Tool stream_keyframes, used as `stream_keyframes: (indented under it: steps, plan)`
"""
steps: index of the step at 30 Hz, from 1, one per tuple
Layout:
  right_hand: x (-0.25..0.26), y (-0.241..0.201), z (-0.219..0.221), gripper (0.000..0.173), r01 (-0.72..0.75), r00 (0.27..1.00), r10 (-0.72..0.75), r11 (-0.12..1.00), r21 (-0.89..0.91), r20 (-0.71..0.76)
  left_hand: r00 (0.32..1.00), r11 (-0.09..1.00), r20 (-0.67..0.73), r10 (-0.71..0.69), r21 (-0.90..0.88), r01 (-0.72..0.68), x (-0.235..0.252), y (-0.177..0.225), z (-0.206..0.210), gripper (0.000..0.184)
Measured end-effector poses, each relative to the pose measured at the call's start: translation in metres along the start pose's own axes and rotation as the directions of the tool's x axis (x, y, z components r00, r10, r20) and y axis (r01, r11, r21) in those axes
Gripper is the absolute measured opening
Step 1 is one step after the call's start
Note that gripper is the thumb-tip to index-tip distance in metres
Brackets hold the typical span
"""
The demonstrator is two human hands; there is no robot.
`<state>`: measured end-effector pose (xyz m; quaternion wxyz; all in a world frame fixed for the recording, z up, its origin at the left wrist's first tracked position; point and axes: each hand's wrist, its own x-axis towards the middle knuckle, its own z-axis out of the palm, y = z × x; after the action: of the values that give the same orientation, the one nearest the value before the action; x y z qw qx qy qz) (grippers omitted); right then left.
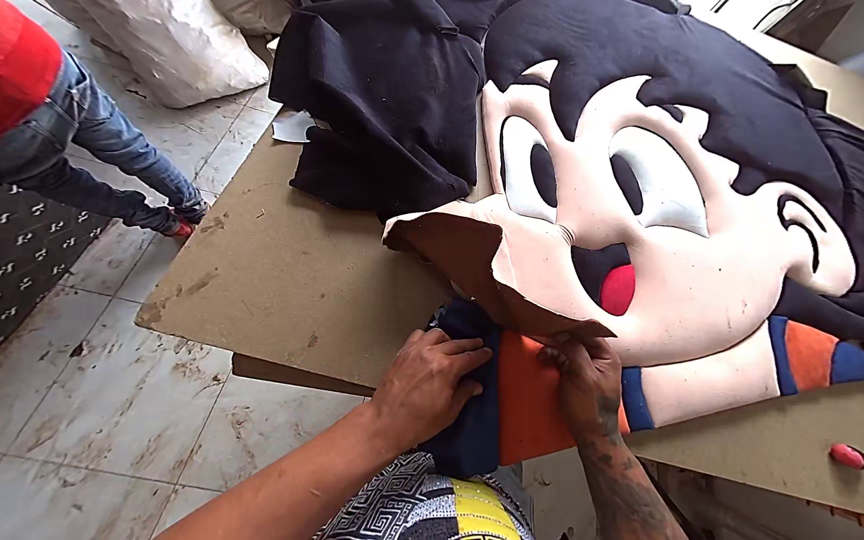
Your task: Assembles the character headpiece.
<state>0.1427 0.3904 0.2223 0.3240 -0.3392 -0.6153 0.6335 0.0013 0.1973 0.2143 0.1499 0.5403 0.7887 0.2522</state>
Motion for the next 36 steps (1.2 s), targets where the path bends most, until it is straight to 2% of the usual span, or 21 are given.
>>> stream_keyframes:
  steps: [5,12,16,22,27,33,36]
  plan:
    - [0.0,0.002,-0.001,0.017,0.012,1.0,-0.012,1.0,0.018,0.014,0.998,0.999,0.062,-0.027,-0.021,0.028,0.003,0.0,0.0,0.035]
    - [0.001,0.002,-0.002,0.017,0.011,0.999,-0.013,0.999,0.043,0.039,0.997,1.0,0.067,-0.022,0.021,0.021,0.006,0.003,0.002,0.034]
    - [0.001,-0.001,0.0,0.018,0.014,0.999,-0.013,1.0,-0.008,0.04,0.997,0.999,0.08,-0.02,0.048,0.017,0.008,0.005,0.001,0.039]
    - [-0.001,-0.014,0.003,0.019,-0.07,0.998,0.07,0.994,-0.083,0.002,0.989,0.996,0.136,-0.064,0.076,0.055,0.017,0.011,-0.006,0.048]
    - [-0.004,-0.028,0.0,0.021,-0.027,0.999,0.03,0.994,-0.11,0.024,0.975,0.992,0.199,-0.097,0.101,0.078,0.024,0.012,-0.012,0.052]
    - [-0.018,-0.039,-0.01,0.017,0.111,0.989,-0.081,0.961,-0.253,0.124,0.952,0.989,0.277,-0.127,0.103,0.102,0.03,0.014,-0.019,0.051]
    - [-0.026,-0.04,-0.013,0.017,0.129,0.986,-0.093,0.955,-0.267,0.141,0.947,0.989,0.295,-0.13,0.101,0.104,0.031,0.014,-0.02,0.049]
